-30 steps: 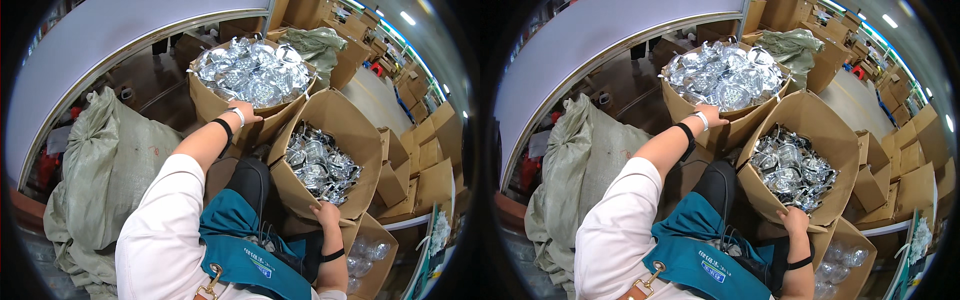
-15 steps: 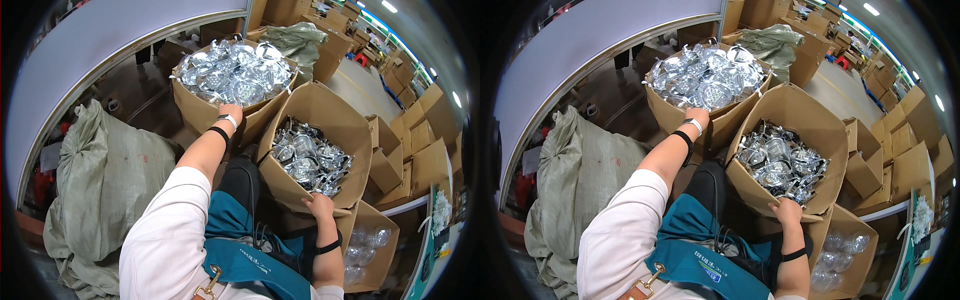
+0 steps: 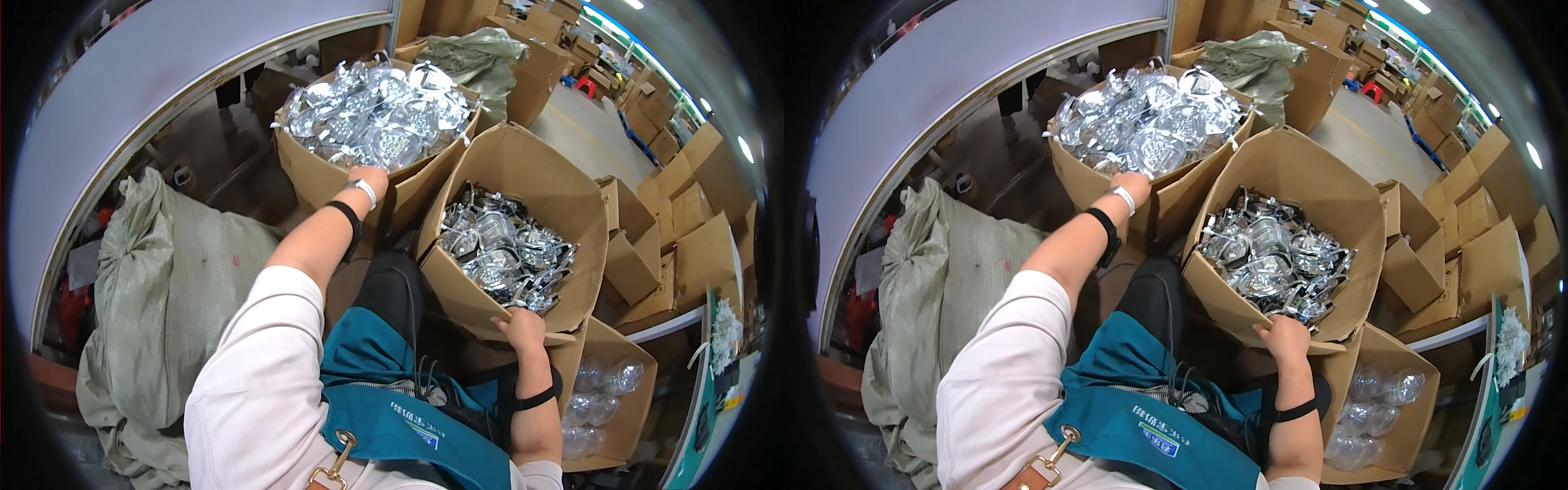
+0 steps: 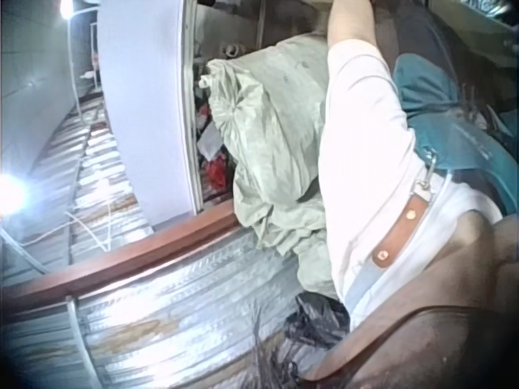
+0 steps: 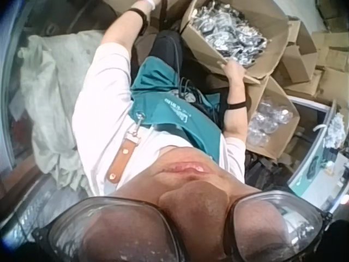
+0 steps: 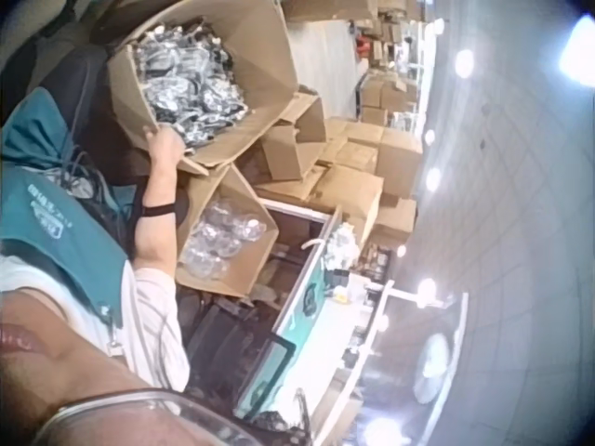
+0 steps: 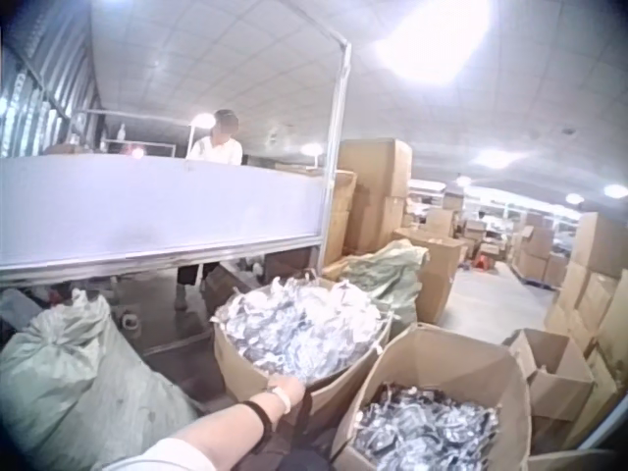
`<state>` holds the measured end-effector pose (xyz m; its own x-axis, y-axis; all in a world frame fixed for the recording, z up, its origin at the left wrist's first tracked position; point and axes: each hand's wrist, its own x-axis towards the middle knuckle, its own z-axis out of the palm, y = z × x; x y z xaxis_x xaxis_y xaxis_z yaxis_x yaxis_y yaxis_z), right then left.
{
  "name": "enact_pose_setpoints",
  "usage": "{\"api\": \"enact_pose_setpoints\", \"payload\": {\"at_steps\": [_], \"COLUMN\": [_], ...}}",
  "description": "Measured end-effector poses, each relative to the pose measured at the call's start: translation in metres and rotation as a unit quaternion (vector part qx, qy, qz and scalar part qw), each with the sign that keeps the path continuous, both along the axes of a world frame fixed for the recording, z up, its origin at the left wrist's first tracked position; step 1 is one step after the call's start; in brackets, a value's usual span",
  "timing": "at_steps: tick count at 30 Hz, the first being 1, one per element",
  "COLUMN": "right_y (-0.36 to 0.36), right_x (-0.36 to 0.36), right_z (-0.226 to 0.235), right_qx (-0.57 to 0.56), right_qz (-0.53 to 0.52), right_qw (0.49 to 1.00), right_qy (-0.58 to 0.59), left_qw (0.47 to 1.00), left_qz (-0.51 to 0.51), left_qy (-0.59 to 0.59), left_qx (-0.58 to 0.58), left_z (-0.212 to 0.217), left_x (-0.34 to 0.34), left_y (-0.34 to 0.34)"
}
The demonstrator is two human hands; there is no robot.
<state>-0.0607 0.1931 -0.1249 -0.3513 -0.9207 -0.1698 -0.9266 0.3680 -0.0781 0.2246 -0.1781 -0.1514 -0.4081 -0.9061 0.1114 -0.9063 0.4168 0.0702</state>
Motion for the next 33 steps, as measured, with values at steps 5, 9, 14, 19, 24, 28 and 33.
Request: {"api": "enact_pose_setpoints", "payload": {"at_steps": [5,9,14,19,24,28,33], "right_y": [0.003,-0.029,-0.157,-0.295,-0.355,-0.367,-0.359], "right_x": [-0.004,-0.024,0.087,0.191,0.236,0.231,0.237], "right_z": [0.011,0.019,0.112,0.067,0.020,0.010,-0.003], "right_qx": [-0.018,-0.158,-0.217,-0.175,-0.046,-0.018,-0.068], "right_qz": [-0.006,0.115,0.293,0.325,0.290,0.284,0.281], "right_qw": [0.996,0.929,0.914,0.928,0.956,0.958,0.955], "right_qy": [-0.087,-0.313,-0.179,-0.044,0.001,0.030,0.061], "left_qw": [0.994,0.995,0.992,0.967,0.960,0.980,0.978], "left_qz": [-0.079,-0.064,-0.046,-0.018,-0.003,0.016,0.011], "left_qy": [0.059,-0.077,-0.119,-0.247,-0.263,-0.183,-0.167], "left_qx": [0.039,0.025,0.008,0.065,0.100,0.080,0.124], "left_z": [0.036,0.052,0.064,0.063,0.060,0.053,0.042], "left_x": [0.037,0.111,0.155,0.155,0.156,0.158,0.170], "left_y": [-0.009,-0.032,-0.055,-0.084,-0.100,-0.101,-0.104]}}
